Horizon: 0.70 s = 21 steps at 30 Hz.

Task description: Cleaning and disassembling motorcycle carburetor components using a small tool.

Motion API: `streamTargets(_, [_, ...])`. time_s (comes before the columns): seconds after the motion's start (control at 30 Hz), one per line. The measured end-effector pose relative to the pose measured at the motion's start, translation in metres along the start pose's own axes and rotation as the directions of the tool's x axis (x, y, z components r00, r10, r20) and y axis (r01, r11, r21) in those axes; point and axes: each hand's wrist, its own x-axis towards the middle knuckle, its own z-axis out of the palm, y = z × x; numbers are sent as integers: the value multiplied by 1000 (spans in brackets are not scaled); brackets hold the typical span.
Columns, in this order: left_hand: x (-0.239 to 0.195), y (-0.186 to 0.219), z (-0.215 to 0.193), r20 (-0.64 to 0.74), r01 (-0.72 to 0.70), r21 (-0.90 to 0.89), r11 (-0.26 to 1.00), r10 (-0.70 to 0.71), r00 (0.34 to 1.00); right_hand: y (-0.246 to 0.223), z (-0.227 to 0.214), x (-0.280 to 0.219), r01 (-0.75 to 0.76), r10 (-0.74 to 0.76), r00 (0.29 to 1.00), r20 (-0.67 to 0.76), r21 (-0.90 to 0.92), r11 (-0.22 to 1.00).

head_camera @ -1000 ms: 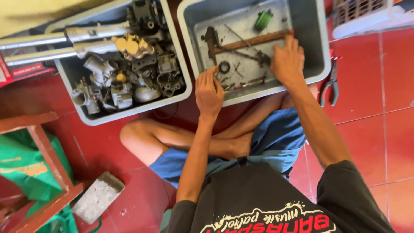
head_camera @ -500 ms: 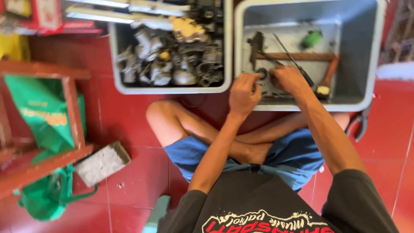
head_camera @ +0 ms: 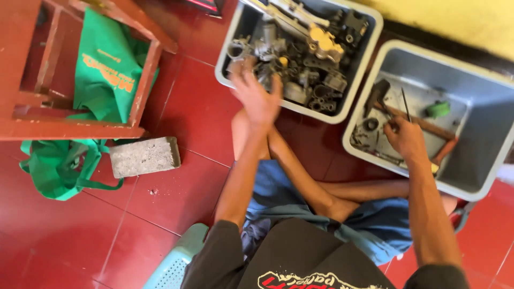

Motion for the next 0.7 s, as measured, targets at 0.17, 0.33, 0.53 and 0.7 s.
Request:
streamTargets(0.17, [53, -106, 25, 148, 31, 111, 993, -47, 988, -25, -5, -33, -109, 105, 990, -97, -33, 994])
streamTargets(0.33, [77, -130, 39, 260, -67, 112, 991, 36, 965, -55, 3, -60, -172, 159, 937, -311, -14, 985])
streamTargets(0.53, [86, -107, 21, 208, -118, -37, 992, 123, 970, -69, -7, -62, -67, 134, 868, -478, 154, 986])
streamTargets(0.7, [79, -49, -28, 127, 167, -496, 852, -119, 985, -76, -13, -63, -7, 145, 843, -519, 259, 966])
